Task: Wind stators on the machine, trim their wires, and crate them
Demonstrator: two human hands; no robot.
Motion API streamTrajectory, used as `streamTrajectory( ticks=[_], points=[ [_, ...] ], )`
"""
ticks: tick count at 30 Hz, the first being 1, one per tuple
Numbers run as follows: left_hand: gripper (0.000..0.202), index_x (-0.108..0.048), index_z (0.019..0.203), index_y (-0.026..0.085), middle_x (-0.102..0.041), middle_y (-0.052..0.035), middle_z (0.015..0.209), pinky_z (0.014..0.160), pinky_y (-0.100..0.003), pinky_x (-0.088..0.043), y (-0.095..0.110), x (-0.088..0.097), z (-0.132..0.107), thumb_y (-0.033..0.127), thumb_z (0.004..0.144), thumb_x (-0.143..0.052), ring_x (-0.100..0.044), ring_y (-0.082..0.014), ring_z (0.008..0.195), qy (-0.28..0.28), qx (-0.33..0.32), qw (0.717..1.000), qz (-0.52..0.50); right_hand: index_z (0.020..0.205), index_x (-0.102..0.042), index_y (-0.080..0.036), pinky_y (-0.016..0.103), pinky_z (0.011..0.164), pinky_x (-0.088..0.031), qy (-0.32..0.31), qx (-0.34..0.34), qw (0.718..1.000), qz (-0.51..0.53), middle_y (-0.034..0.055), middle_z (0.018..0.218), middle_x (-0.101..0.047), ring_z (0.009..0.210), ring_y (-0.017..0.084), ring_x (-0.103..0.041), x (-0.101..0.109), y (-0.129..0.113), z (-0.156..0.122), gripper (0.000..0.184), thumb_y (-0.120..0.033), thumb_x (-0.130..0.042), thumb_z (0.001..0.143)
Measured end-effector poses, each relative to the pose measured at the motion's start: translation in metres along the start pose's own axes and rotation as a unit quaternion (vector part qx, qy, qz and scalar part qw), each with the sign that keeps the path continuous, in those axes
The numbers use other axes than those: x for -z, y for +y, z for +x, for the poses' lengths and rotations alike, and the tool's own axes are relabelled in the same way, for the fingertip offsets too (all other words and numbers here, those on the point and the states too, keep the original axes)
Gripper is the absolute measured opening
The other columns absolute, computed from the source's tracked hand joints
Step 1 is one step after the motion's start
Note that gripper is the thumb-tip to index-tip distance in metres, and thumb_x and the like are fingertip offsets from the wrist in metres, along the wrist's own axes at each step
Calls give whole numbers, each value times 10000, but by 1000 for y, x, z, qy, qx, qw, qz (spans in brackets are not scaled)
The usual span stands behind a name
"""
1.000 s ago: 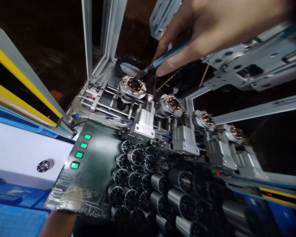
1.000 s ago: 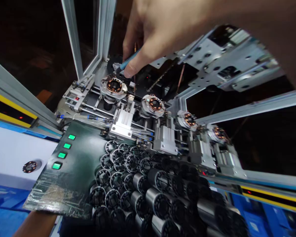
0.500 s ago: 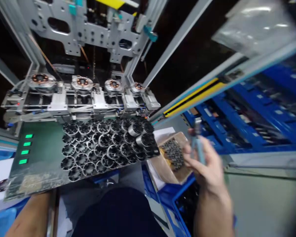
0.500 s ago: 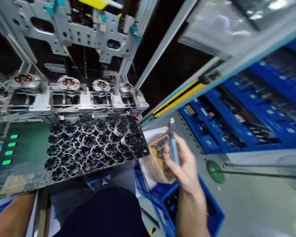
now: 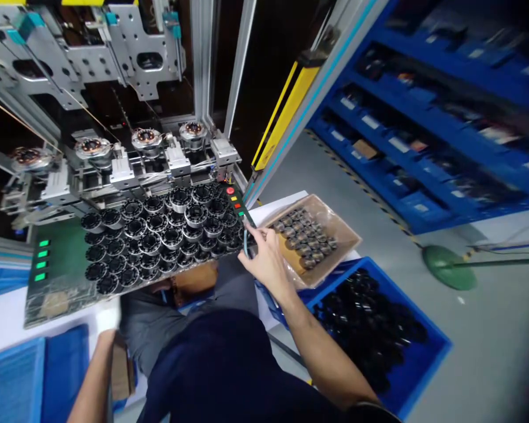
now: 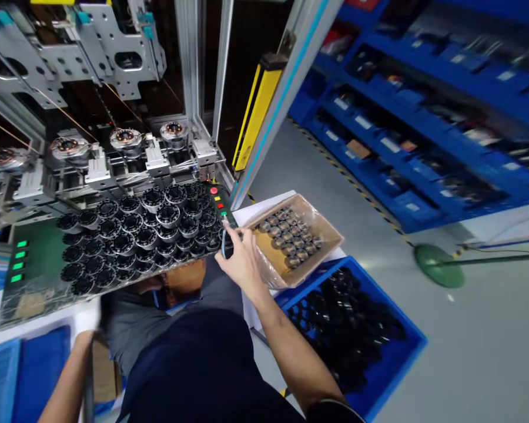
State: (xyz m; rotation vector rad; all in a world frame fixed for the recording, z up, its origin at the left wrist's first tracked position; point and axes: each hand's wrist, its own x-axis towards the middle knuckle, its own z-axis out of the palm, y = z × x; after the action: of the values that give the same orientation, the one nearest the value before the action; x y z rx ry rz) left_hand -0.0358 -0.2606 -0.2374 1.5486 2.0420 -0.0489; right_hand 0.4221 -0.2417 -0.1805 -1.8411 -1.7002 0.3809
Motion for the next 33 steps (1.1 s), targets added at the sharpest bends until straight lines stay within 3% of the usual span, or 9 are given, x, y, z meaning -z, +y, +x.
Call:
streamTrajectory(
  ticks=[5, 9, 14, 17, 18, 20, 25, 29, 33],
  points=[
    [361, -754, 1352, 198, -784, -117, 1489, 1303, -528, -548, -14, -41, -44, 454, 1147, -604, -722, -317, 1452, -45, 11, 996, -74, 1653, -674, -206, 707, 1216, -528, -25, 20, 998, -47, 234, 1447, -587, 1378, 483, -557, -7, -6, 9, 738, -548, -762, 1006],
    [392, -803, 1195, 238, -881, -97, 1318, 1241, -458, -606, -13, -39, -78, 506, 972, -623, -817, -339, 1314, -145, -30, 982, -120, 1623, -708, -226, 711, 1205, -527, -47, 59, 995, -68, 233, 1436, -637, 1360, 477, -569, 6, -3, 12, 707, -636, -714, 1048],
    [590, -853, 1332, 314, -843, -77, 1466, 1258, -477, -594, -24, 52, -117, 725, 946, -679, -785, -377, 1379, -214, -82, 962, -151, 1564, -746, -254, 626, 1191, -566, -56, 135, 988, -59, 187, 1393, -709, 1346, 417, -635, 60, -12, 50, 667, -712, -616, 1097],
    [531, -882, 1251, 514, -839, 116, 1461, 1303, -516, -544, -29, 141, -121, 818, 846, -722, -729, -407, 1456, -98, -68, 983, -142, 1555, -750, -298, 599, 1141, -591, -41, 213, 975, -54, 156, 1342, -754, 1285, 395, -697, 98, -46, 95, 647, -735, -640, 1090],
    [519, -881, 1116, 593, -862, 220, 1328, 1227, -517, -592, -26, 172, -115, 899, 729, -722, -761, -408, 1383, -18, -64, 988, -141, 1543, -758, -310, 587, 1111, -603, -38, 250, 966, -54, 147, 1321, -771, 1253, 388, -717, 107, -65, 113, 629, -729, -660, 1085],
    [538, -844, 1178, 613, -846, 260, 1298, 1191, -490, -588, -14, 230, -91, 929, 800, -627, -749, -374, 1373, 106, -77, 985, -109, 1506, -783, -300, 558, 1083, -616, -39, 313, 948, -49, 132, 1291, -800, 1195, 364, -749, 111, -111, 149, 578, -684, -686, 1085],
    [691, -724, 1548, 185, -725, -98, 1532, 1277, -463, -498, 34, 330, 22, 636, 1126, -414, -669, -318, 1387, 284, -124, 940, 145, 1495, -795, -255, 459, 1061, -623, -205, 358, 901, -131, 71, 1231, -865, 1118, 292, -806, 44, -254, 234, 441, -424, -708, 1097],
    [602, -678, 1628, 157, -613, -185, 1661, 1293, -573, -458, 49, 356, 110, 487, 1140, -553, -566, -411, 1476, 286, -123, 930, 196, 1559, -734, -222, 525, 1146, -610, -212, 334, 897, -196, 131, 1373, -827, 1276, 323, -775, -46, -333, 286, 424, -338, -649, 1160],
    [563, -719, 1609, 242, -574, -153, 1746, 1253, -553, -483, 49, 351, 160, 482, 1116, -592, -528, -426, 1519, 260, -164, 924, 227, 1425, -739, -181, 541, 1093, -670, -227, 298, 891, -255, 123, 1432, -761, 1255, 292, -770, -103, -355, 316, 402, -443, -784, 1123]
  ],
)
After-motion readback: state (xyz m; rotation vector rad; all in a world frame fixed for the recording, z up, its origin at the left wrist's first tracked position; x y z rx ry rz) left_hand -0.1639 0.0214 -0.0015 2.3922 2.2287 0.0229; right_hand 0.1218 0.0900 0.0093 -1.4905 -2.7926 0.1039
